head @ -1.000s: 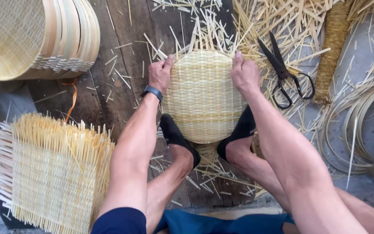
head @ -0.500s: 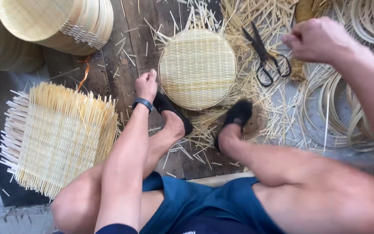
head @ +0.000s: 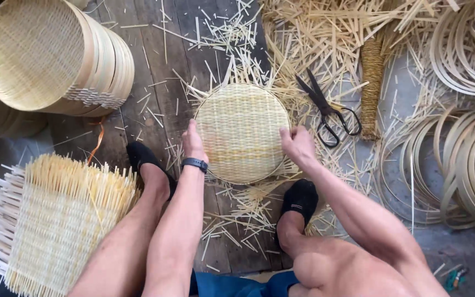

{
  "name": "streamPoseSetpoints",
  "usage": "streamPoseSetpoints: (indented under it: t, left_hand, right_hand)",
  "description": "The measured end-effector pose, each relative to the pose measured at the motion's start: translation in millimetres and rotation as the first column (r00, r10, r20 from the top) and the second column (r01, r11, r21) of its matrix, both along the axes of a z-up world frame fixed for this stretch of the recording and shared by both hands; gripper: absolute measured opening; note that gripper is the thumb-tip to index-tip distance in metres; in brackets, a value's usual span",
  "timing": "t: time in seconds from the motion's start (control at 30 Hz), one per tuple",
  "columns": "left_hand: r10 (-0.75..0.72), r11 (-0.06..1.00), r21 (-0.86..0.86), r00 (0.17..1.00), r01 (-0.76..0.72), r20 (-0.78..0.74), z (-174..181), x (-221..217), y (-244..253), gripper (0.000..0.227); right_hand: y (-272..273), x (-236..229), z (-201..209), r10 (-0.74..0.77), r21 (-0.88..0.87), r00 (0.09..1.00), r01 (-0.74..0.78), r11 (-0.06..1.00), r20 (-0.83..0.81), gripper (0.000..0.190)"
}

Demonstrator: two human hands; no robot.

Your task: Weaving bamboo strips into a circular frame and trimming the edges to create a round tray or lid.

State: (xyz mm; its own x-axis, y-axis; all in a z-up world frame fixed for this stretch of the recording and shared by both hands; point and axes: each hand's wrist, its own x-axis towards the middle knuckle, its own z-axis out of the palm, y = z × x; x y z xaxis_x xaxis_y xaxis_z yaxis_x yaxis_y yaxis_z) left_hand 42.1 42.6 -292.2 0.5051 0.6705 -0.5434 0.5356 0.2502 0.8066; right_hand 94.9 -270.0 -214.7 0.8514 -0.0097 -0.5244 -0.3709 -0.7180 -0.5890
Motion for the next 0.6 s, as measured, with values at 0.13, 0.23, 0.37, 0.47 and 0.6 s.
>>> streamPoseSetpoints:
  t: [0.13,0.23,0.37,0.47,0.6]
  left_hand:
    - [0.373,0.884,-0.38,0.9,-0.271,0.225,56.0,0.3,-5.3,0.038]
    - [0.453,0.844,-0.533,0.62,-0.064,0.641,75.4,-19.4,8.0,0.044]
    - [0.33,0.705,-0.691,0.791,0.157,0.516,99.8,-30.6,22.1,0.063]
    - [0.113,0.581,-0.791,0.944,0.19,0.31,46.8,-28.4,25.7,0.074]
    - [0.115,0.655,-0.744,0.955,0.133,0.272,1.0,-31.2,18.4,0.068]
  right_hand:
    - [-12.5,2.3,39.4,-0.068,0.116,0.992,0.056,0.992,0.104,0.049]
    - [-29.1,9.2,49.8,-0.273,0.548,0.944,0.132,0.826,0.186,0.049]
    - [-50.4,17.3,41.4,-0.225,0.839,0.927,0.368,0.4,-0.3,0.052]
    - [-55.3,10.3,-15.9,-0.144,0.778,0.88,0.469,0.418,-0.453,0.054]
    - [-81.9,-16.8,-77.5,-0.202,0.625,0.944,0.325,0.71,-0.262,0.054]
